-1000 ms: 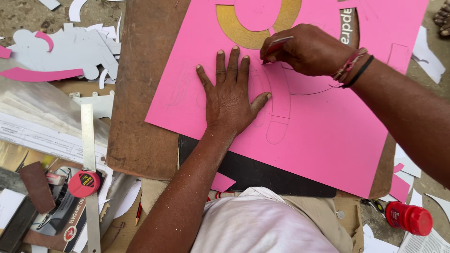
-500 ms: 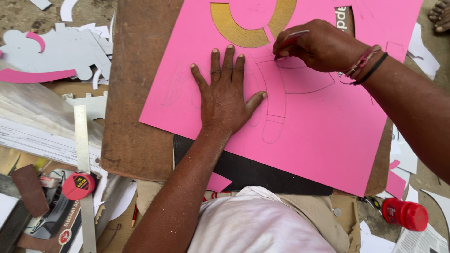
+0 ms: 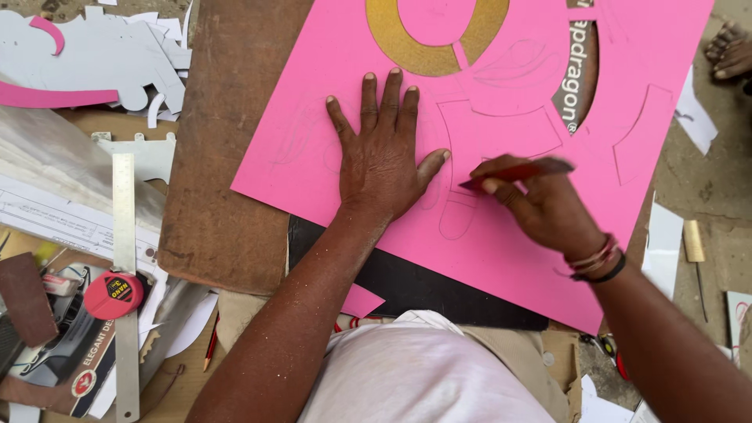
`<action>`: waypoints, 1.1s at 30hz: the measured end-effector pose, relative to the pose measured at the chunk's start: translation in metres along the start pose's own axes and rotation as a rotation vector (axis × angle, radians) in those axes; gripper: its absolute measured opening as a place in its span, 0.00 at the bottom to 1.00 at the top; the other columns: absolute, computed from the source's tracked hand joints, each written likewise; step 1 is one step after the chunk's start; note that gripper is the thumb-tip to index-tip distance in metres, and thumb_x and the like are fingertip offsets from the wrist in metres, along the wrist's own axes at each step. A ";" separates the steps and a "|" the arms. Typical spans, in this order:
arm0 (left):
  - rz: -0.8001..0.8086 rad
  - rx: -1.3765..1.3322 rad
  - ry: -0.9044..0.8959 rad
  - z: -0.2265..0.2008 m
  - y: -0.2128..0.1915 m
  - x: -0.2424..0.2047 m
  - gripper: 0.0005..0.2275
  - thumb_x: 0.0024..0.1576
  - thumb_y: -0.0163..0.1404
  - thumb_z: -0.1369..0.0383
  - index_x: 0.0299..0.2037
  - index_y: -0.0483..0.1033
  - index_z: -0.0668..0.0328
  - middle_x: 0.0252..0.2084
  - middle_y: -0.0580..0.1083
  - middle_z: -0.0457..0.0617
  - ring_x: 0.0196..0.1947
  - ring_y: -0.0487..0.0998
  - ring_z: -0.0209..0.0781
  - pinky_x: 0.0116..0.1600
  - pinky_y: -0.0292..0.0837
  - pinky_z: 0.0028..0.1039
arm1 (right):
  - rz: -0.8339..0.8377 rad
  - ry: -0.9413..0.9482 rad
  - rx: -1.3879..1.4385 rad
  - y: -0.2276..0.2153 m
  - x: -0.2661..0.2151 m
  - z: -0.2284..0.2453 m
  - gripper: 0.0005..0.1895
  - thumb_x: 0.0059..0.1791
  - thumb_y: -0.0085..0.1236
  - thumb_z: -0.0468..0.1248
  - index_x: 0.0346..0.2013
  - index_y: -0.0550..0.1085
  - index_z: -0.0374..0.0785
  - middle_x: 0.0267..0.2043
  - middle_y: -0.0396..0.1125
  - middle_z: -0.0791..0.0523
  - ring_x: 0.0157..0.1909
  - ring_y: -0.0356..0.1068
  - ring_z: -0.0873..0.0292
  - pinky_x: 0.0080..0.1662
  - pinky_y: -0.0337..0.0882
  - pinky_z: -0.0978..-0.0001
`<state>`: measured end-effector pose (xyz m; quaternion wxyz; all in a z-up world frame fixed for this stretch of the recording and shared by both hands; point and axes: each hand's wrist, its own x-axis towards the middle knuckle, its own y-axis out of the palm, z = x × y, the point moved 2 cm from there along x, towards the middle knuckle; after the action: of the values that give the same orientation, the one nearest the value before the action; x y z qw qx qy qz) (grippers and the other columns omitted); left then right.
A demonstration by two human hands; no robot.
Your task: The person uses a utility knife to cut a design into a pink foam sheet placed on a wooden board. They carefully follow pencil outlines to carve out shapes and letters, removing the cut pieces as they progress.
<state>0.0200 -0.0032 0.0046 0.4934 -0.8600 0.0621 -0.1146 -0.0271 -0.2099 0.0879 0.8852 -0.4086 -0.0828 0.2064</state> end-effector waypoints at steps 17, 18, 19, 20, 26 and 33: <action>-0.073 -0.019 0.039 0.003 0.007 -0.001 0.41 0.58 0.47 0.39 0.73 0.54 0.62 0.78 0.45 0.59 0.78 0.37 0.61 0.70 0.22 0.75 | 0.116 0.064 -0.150 0.006 0.019 0.034 0.08 0.54 0.54 0.34 0.45 0.78 0.36 0.39 0.77 0.53 0.39 0.77 0.57 0.43 0.76 0.65; -0.074 -0.017 0.041 0.003 0.007 -0.001 0.41 0.58 0.47 0.39 0.73 0.54 0.63 0.78 0.45 0.59 0.78 0.37 0.61 0.70 0.22 0.76 | 0.118 0.065 -0.148 0.006 0.019 0.034 0.08 0.54 0.54 0.34 0.45 0.78 0.36 0.39 0.77 0.53 0.39 0.77 0.57 0.43 0.76 0.66; -0.074 -0.014 0.039 0.003 0.007 0.000 0.41 0.58 0.47 0.39 0.73 0.54 0.62 0.78 0.45 0.59 0.78 0.37 0.61 0.70 0.22 0.75 | 0.120 0.066 -0.145 0.006 0.019 0.034 0.08 0.54 0.54 0.34 0.45 0.78 0.36 0.39 0.77 0.54 0.39 0.77 0.57 0.43 0.76 0.66; -0.074 -0.011 0.038 0.002 0.007 0.000 0.41 0.58 0.47 0.39 0.73 0.54 0.62 0.78 0.45 0.59 0.78 0.37 0.60 0.70 0.22 0.75 | 0.120 0.064 -0.163 0.005 0.020 0.035 0.08 0.53 0.54 0.35 0.45 0.78 0.37 0.39 0.77 0.53 0.39 0.77 0.56 0.43 0.76 0.65; -0.032 0.003 0.021 0.003 0.010 0.002 0.42 0.58 0.45 0.37 0.74 0.53 0.60 0.78 0.44 0.57 0.78 0.36 0.58 0.71 0.21 0.74 | 0.228 -0.054 -0.403 0.003 0.033 0.032 0.08 0.52 0.56 0.36 0.44 0.78 0.39 0.42 0.77 0.54 0.40 0.76 0.50 0.42 0.75 0.59; -0.010 0.025 0.014 0.003 0.006 0.003 0.43 0.57 0.45 0.37 0.74 0.52 0.60 0.78 0.43 0.56 0.78 0.33 0.56 0.70 0.20 0.74 | 0.260 -0.177 -0.422 -0.003 0.032 0.033 0.10 0.50 0.56 0.34 0.46 0.76 0.42 0.41 0.77 0.57 0.40 0.76 0.50 0.41 0.75 0.57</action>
<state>0.0238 -0.0043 -0.0014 0.5030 -0.8533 0.0598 -0.1237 -0.0077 -0.1753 0.1110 0.7359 -0.5716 -0.1478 0.3315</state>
